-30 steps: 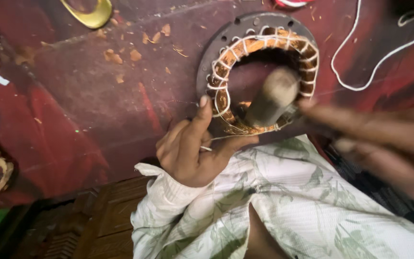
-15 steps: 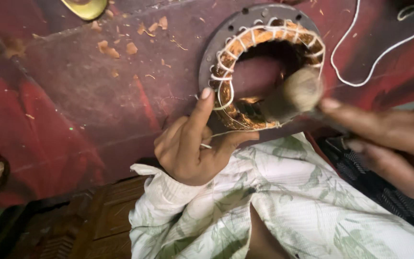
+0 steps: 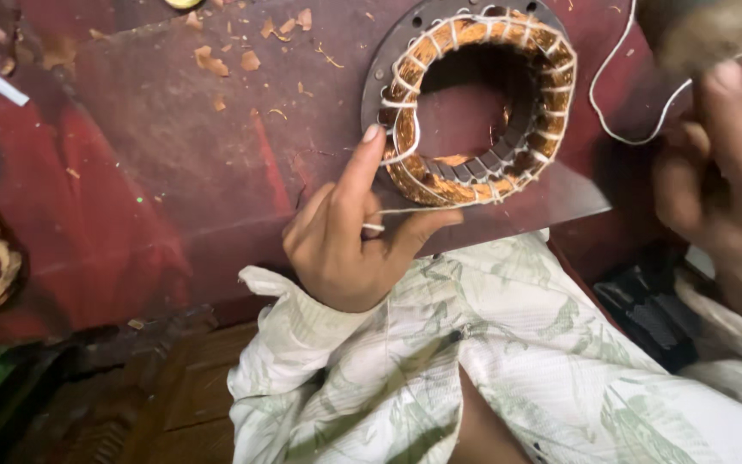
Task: The person secures copper windings on a motor stator by hand, wrapping and tying white string around the coils. They use a hammer to tap the string into place and a metal tool to adjust the windings. The person also twists copper wire ends together.
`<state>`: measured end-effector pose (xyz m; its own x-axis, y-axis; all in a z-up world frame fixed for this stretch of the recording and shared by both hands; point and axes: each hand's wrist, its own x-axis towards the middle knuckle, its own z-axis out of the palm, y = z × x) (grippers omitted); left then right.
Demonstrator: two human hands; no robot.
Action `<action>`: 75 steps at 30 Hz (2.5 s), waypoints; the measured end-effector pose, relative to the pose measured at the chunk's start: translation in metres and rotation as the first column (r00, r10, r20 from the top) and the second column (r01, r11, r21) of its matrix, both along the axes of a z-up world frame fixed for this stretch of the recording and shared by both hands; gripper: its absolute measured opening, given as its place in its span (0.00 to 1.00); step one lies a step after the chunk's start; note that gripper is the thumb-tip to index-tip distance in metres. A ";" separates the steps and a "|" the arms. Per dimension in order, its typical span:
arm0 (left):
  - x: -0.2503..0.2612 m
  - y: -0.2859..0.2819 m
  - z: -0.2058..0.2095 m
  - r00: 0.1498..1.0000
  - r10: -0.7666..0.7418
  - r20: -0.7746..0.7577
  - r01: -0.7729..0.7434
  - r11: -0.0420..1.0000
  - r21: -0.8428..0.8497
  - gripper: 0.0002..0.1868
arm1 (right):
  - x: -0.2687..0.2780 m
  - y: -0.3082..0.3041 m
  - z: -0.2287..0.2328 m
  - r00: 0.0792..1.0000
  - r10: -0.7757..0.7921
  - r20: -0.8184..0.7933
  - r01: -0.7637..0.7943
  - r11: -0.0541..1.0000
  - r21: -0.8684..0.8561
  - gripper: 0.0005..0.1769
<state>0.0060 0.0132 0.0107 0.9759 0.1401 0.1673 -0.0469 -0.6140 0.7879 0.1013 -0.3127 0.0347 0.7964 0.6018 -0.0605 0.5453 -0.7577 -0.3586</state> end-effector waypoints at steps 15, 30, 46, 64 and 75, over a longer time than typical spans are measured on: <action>-0.046 0.000 0.042 0.948 -0.293 0.122 0.283 0.955 0.092 0.27 | -0.019 0.108 0.026 0.796 0.378 0.473 -0.523 0.823 0.221 0.15; -0.049 0.057 0.040 0.970 0.201 0.135 -0.234 0.917 0.322 0.22 | -0.021 0.134 -0.015 0.745 0.375 0.551 -0.638 0.641 0.426 0.12; -0.026 0.039 0.009 0.986 0.156 0.058 -0.166 0.914 0.371 0.08 | -0.028 0.125 -0.030 0.734 0.377 0.565 -0.654 0.615 0.440 0.15; -0.028 0.006 0.055 0.900 -0.235 0.367 0.015 0.858 0.513 0.13 | -0.047 0.122 -0.025 0.976 0.106 0.192 -0.217 0.593 0.776 0.18; -0.020 0.009 0.059 0.945 -0.115 0.307 0.017 0.953 0.304 0.10 | -0.043 0.125 -0.015 0.980 0.125 0.157 -0.201 0.616 0.762 0.23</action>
